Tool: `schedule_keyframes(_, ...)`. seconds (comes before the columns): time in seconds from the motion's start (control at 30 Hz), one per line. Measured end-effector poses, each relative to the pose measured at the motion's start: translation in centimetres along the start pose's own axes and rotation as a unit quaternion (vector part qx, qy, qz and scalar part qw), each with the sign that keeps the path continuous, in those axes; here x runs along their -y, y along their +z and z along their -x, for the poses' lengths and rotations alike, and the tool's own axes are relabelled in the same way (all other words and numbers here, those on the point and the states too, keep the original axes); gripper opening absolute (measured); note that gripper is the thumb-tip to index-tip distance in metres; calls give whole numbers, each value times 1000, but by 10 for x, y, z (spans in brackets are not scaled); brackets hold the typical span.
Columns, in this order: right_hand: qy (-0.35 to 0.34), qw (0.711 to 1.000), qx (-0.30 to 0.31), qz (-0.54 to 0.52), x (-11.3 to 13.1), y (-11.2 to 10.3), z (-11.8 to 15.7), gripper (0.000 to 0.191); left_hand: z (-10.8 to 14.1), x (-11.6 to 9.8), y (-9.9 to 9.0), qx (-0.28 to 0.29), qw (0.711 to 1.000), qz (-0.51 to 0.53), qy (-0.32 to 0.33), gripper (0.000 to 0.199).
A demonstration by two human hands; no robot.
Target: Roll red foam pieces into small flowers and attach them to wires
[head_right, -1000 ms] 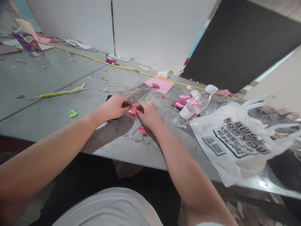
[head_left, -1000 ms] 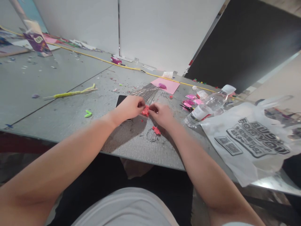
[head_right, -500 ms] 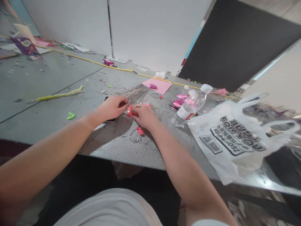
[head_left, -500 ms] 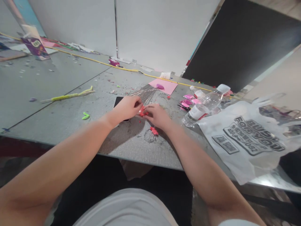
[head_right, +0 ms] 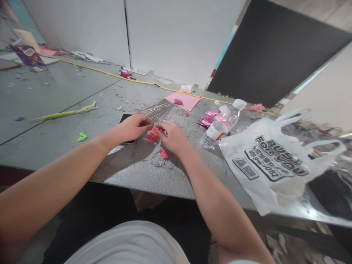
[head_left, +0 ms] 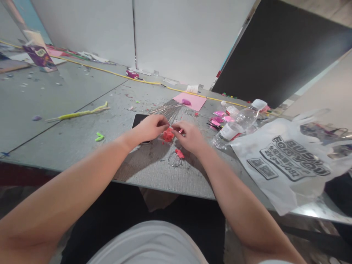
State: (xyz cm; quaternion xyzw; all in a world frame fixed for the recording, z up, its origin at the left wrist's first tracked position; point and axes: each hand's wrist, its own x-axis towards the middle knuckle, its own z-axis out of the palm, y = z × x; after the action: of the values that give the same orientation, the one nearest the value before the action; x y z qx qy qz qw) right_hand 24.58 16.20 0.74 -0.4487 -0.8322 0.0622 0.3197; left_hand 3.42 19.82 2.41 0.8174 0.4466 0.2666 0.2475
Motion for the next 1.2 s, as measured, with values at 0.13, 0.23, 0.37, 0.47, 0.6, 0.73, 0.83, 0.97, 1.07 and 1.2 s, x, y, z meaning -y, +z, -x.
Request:
schedule_keyframes(0.13, -6, 1000, -28, -11, 5, 0, 3, 21, 5, -8, -1, 48, 994, 95, -28, 25)
schedule_keyframes(0.23, -12, 999, -26, -16, 6, 0, 4, 21, 8, -12, -2, 53, 989, 130, -48, 25)
schedule_keyframes(0.37, -28, 999, -34, -29, 7, 1, 5, 16, 11, -15, -6, 65, 981, 175, -49, 26)
schedule_keyframes(0.47, -63, 996, -53, -42, 6, 2, 6, 12, 15, -16, -10, 90, 978, 177, -58, 29)
schedule_keyframes(0.6, -101, 992, -65, -40, 4, 3, 6, 11, 16, -15, -13, 103, 984, 134, -63, 36)
schedule_keyframes(0.73, -64, 994, -81, -25, 2, -1, 7, 11, 9, -2, -16, 78, 994, 67, -18, 44)
schedule_keyframes(0.83, -11, 994, -106, -27, 1, -5, 8, 13, 4, 12, -19, 88, 989, -68, 100, 36)
schedule_keyframes(0.97, 49, 992, -109, -47, -2, -6, 9, 12, 2, 25, -17, 126, 968, -176, 125, 32)
schedule_keyframes(1.07, 58, 991, -107, -61, -4, -4, 9, 6, 1, 27, -11, 111, 966, -206, 109, 32)
schedule_keyframes(1.2, 59, 992, -89, -72, -4, -3, 9, 10, 0, 25, -5, 86, 971, -186, 120, 30)
